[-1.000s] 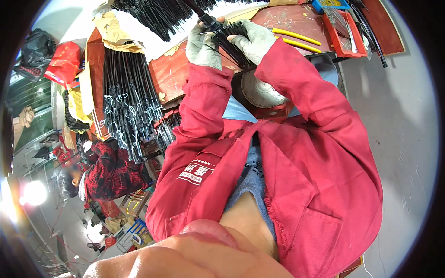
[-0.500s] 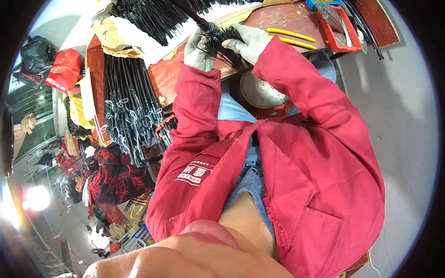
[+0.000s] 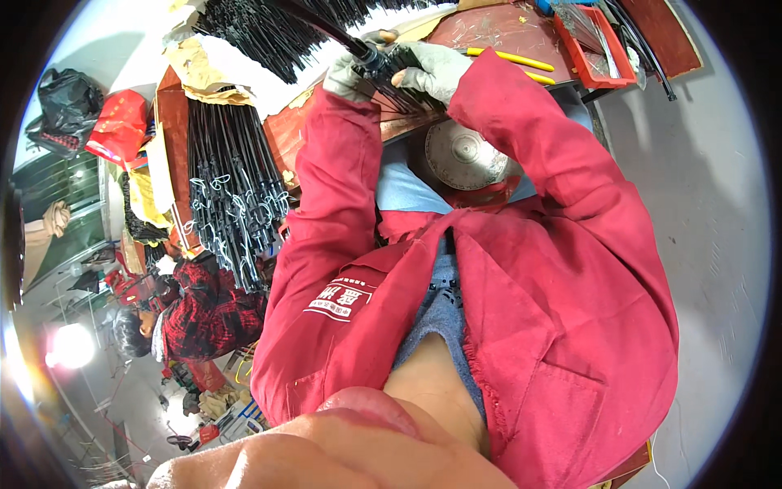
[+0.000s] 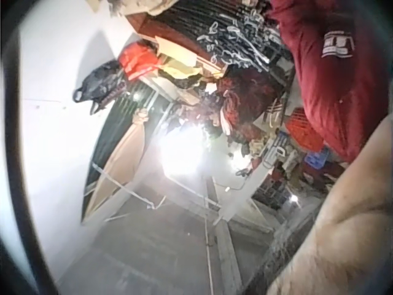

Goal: Assembling and securing bundles of wires using a hand tool at a workbench.

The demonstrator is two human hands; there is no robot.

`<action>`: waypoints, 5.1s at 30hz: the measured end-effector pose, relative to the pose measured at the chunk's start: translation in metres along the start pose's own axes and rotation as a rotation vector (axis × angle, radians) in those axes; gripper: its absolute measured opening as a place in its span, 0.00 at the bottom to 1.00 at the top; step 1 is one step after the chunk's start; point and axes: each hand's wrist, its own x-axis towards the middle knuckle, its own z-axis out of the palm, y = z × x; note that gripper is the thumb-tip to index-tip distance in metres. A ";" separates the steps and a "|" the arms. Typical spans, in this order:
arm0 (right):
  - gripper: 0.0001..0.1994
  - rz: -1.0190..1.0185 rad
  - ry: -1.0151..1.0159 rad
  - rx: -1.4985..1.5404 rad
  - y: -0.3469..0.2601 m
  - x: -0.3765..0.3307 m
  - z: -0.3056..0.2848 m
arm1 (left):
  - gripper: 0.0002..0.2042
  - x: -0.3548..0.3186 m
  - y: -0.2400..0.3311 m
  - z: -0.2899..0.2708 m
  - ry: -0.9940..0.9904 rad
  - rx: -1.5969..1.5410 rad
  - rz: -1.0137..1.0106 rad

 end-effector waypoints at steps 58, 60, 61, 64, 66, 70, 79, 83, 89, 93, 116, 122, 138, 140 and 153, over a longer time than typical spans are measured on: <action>0.13 -0.222 0.285 -0.255 -0.064 0.006 0.008 | 0.21 -0.013 0.005 0.041 0.553 -0.404 0.027; 0.11 -0.302 0.333 -0.164 -0.069 0.006 0.003 | 0.20 -0.013 0.010 0.037 0.493 -0.651 -0.087; 0.10 -0.311 0.317 -0.199 -0.068 0.006 0.001 | 0.19 -0.014 0.010 0.035 0.446 -0.612 -0.111; 0.08 -0.342 0.261 -0.300 -0.068 0.007 -0.004 | 0.16 -0.017 0.009 0.028 0.307 -0.490 -0.174; 0.08 -0.352 0.257 -0.270 -0.065 0.008 0.001 | 0.15 -0.018 0.010 0.029 0.296 -0.243 -0.071; 0.08 -0.384 0.267 -0.174 -0.047 0.014 0.013 | 0.15 -0.015 0.005 0.027 0.224 0.499 0.212; 0.08 -0.469 0.182 -0.217 -0.033 0.027 0.006 | 0.25 -0.013 0.002 0.015 0.421 0.044 -0.027; 0.09 -0.290 0.146 -0.019 -0.032 0.024 0.010 | 0.24 -0.013 0.010 0.027 0.445 0.265 -0.083; 0.11 -0.214 0.213 -0.155 -0.052 0.012 0.015 | 0.21 -0.020 0.005 0.031 0.437 0.207 -0.001; 0.12 -0.207 0.301 -0.267 -0.057 0.005 0.018 | 0.23 -0.005 0.007 0.055 0.486 0.067 -0.019; 0.18 0.391 -0.255 -0.512 -0.056 -0.053 -0.039 | 0.16 -0.028 -0.001 0.037 0.561 0.013 0.183; 0.20 0.142 -0.129 -0.613 -0.061 -0.055 -0.037 | 0.10 -0.027 -0.002 0.037 0.574 -0.184 0.112; 0.21 -0.031 -0.057 -0.933 -0.086 -0.069 -0.034 | 0.09 -0.043 -0.003 0.062 0.511 0.562 0.216; 0.21 -0.351 0.232 -1.205 -0.085 -0.078 -0.034 | 0.11 -0.041 -0.006 0.060 0.526 0.864 0.260; 0.21 -0.032 -0.029 -0.958 -0.080 -0.078 -0.035 | 0.09 -0.038 -0.011 0.061 0.551 0.534 0.282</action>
